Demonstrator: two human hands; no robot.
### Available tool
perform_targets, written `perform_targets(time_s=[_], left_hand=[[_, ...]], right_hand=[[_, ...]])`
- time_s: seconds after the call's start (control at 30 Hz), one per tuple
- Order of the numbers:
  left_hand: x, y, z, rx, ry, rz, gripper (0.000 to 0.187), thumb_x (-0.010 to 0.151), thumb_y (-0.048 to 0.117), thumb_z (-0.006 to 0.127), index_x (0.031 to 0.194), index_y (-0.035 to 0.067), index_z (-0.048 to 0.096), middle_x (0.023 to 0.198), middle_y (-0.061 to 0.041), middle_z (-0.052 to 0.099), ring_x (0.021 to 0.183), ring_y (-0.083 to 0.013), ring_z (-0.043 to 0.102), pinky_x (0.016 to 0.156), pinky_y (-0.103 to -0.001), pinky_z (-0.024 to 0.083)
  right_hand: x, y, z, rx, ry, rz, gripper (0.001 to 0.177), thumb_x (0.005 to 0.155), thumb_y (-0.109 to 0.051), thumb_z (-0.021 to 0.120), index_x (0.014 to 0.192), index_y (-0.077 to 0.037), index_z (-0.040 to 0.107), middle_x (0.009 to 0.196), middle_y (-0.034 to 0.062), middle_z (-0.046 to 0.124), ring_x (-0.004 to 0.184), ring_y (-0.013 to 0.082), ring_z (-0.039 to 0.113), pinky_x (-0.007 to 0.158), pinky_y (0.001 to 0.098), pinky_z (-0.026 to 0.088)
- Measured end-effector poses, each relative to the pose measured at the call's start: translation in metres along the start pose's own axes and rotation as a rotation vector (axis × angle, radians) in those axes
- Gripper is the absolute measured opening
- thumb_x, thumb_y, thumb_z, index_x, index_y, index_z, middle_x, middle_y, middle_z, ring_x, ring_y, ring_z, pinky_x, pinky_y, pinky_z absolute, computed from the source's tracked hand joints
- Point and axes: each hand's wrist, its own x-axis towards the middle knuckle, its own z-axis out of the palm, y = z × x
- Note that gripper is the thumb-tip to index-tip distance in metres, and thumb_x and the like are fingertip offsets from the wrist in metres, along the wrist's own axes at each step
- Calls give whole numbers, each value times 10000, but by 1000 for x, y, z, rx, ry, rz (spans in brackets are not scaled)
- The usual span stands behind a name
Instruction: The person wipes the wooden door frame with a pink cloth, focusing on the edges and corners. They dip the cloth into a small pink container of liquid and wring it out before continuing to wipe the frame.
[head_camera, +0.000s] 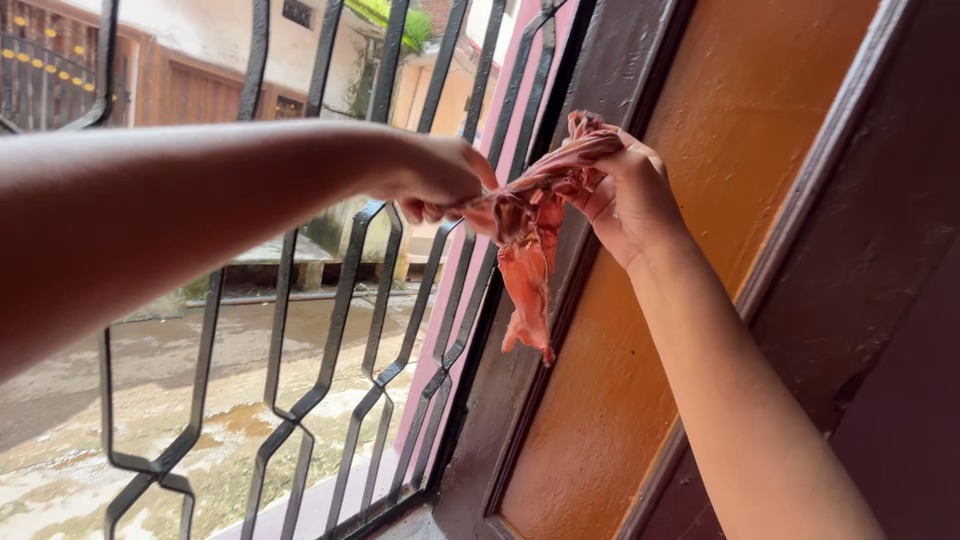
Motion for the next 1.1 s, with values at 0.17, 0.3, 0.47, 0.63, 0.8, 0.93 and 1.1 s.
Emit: perform_targets(time_s=[0.17,0.3,0.47,0.63,0.8,0.93,1.1], left_hand=[[27,29,31,-110,-205,162,145,983,215,646,996,72,658,663,23,509,543,-114,477,514,-304,453],[68,47,-2,-114,18,71,232,1000,185,583,965,37,757,790,-69,670,611,-159,597,553,-337,530],[77,104,-68,-436,354,113,291,1011,60,477,962,-7,756,983,-185,766,768,-252,758,685,-461,631],[73,175,-73,-602,405,266,335,1018,138,469,944,19,774,929,-156,768,815,-229,765,734,-403,660],[75,221,-49,-815,292,391,228,935,193,572,941,34,736,927,-126,710,839,-264,693,724,-419,597],[76,240,-41,-800,328,437,200,877,192,660,968,44,759,974,-102,744,932,-248,746,733,-402,644],[90,275,-30,-56,781,602,275,913,253,614,1072,174,824,1154,-82,768,1094,-309,702,968,-434,559]], right_hand=[[-3,-32,-2,37,68,-52,343,822,-39,592,1164,-61,618,1017,48,670,907,181,710,793,331,652],[-12,-64,-14,-872,102,-443,314,809,-160,809,1057,-65,643,1020,56,708,903,167,717,782,310,641],[-34,-103,-18,-1512,-145,-425,312,772,-251,866,974,-84,697,1067,59,700,963,170,749,693,298,652],[-23,-128,-14,-1200,-116,-644,534,817,-197,790,1301,-101,584,1319,121,560,1268,232,580,938,380,608],[5,-123,-27,-1362,180,-1047,538,820,-169,848,1296,-86,610,1275,158,568,1187,268,630,973,413,564],[19,-135,-58,-1435,340,-1064,404,863,-135,836,1233,-116,673,1231,105,637,1087,258,710,930,365,583],[10,-167,-103,-1961,533,-978,484,934,-179,733,1396,-135,598,1455,96,548,1322,320,566,1030,534,524]])
